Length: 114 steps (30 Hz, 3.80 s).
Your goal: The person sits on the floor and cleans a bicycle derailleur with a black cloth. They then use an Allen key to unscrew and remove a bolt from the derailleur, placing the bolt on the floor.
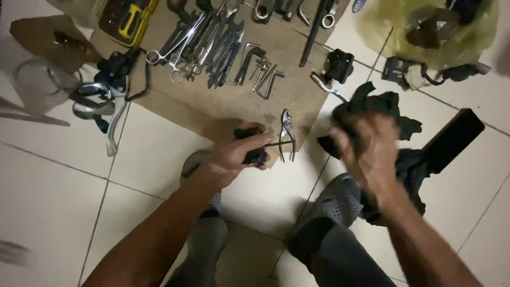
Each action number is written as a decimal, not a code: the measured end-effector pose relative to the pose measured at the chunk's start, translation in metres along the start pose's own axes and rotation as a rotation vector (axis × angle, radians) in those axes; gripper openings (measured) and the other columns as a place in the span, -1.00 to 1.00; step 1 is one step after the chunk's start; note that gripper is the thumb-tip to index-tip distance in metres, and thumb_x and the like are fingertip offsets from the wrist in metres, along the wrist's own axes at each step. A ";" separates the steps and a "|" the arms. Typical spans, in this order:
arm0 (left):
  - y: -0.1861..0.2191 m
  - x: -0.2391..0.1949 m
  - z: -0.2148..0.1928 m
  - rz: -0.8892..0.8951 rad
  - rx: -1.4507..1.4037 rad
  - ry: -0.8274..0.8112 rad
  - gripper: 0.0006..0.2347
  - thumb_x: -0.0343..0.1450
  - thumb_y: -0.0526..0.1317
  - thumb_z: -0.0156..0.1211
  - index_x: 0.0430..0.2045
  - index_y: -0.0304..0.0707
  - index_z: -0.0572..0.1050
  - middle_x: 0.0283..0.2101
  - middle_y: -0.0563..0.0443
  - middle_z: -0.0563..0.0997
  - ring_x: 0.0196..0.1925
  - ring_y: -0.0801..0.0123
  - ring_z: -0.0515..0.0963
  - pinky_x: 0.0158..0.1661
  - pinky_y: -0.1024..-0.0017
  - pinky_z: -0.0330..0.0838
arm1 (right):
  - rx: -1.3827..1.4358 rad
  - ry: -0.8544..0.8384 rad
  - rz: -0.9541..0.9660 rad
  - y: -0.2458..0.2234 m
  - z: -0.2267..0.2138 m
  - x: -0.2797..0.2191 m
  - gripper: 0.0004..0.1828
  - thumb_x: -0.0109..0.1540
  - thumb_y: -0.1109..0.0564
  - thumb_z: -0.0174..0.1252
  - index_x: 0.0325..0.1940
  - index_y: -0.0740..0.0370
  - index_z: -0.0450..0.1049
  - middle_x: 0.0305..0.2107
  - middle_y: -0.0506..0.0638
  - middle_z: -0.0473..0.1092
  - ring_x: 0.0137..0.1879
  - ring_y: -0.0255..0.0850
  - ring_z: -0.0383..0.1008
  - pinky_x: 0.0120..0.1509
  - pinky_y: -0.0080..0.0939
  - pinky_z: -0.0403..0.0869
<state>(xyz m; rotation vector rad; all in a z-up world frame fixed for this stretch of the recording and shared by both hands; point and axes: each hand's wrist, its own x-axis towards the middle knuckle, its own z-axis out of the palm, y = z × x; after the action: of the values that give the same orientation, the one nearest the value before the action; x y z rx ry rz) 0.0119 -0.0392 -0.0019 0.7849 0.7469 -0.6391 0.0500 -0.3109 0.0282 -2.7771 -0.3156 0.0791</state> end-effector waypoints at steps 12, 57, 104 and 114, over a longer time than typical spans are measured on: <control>-0.011 0.005 0.031 0.291 0.278 -0.013 -0.57 0.21 -0.13 0.55 -0.18 -0.40 0.49 -0.48 -0.27 0.58 -0.52 0.28 0.63 -0.59 0.34 0.62 | 1.447 -0.332 0.965 -0.072 0.013 -0.011 -0.77 0.28 0.07 0.25 -0.23 0.33 0.49 -0.49 0.12 0.47 -0.46 -0.14 0.55 -0.41 -0.20 0.57; 0.020 -0.016 0.038 -0.102 0.202 -0.145 -0.24 0.34 0.37 -0.02 0.11 -0.46 0.37 -0.46 -0.32 0.46 -0.47 0.08 0.62 -0.55 0.25 0.65 | 1.458 -0.305 0.836 -0.052 -0.009 0.019 -0.72 0.14 0.39 0.22 -0.07 0.30 0.50 -0.44 -0.01 0.45 -0.40 -0.19 0.55 -0.31 -0.32 0.49; 0.012 -0.004 0.017 -0.011 0.109 0.167 -0.45 0.38 0.29 0.02 -0.25 -0.28 0.60 -0.38 -0.26 0.50 -0.38 0.05 0.55 -0.47 0.27 0.51 | 0.997 -0.095 -0.055 -0.111 -0.014 -0.033 -0.81 0.05 0.31 0.43 -0.27 0.31 0.63 -0.25 0.17 0.45 -0.46 -0.26 0.47 -0.33 -0.24 0.49; 0.013 -0.003 0.024 -0.031 0.151 -0.058 -0.43 0.34 0.29 0.12 -0.16 -0.32 0.55 -0.47 -0.34 0.51 -0.48 -0.01 0.63 -0.62 0.17 0.59 | 1.243 -0.317 0.505 -0.041 0.020 -0.019 -0.87 0.27 0.32 0.15 -0.12 0.46 0.46 -0.49 0.22 0.46 -0.48 -0.09 0.54 -0.38 -0.16 0.49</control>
<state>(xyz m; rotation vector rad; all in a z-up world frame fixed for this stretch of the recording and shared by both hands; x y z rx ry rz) 0.0279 -0.0510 0.0175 0.8911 0.6640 -0.7494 0.0207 -0.2708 0.0234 -1.5279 0.2995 0.6050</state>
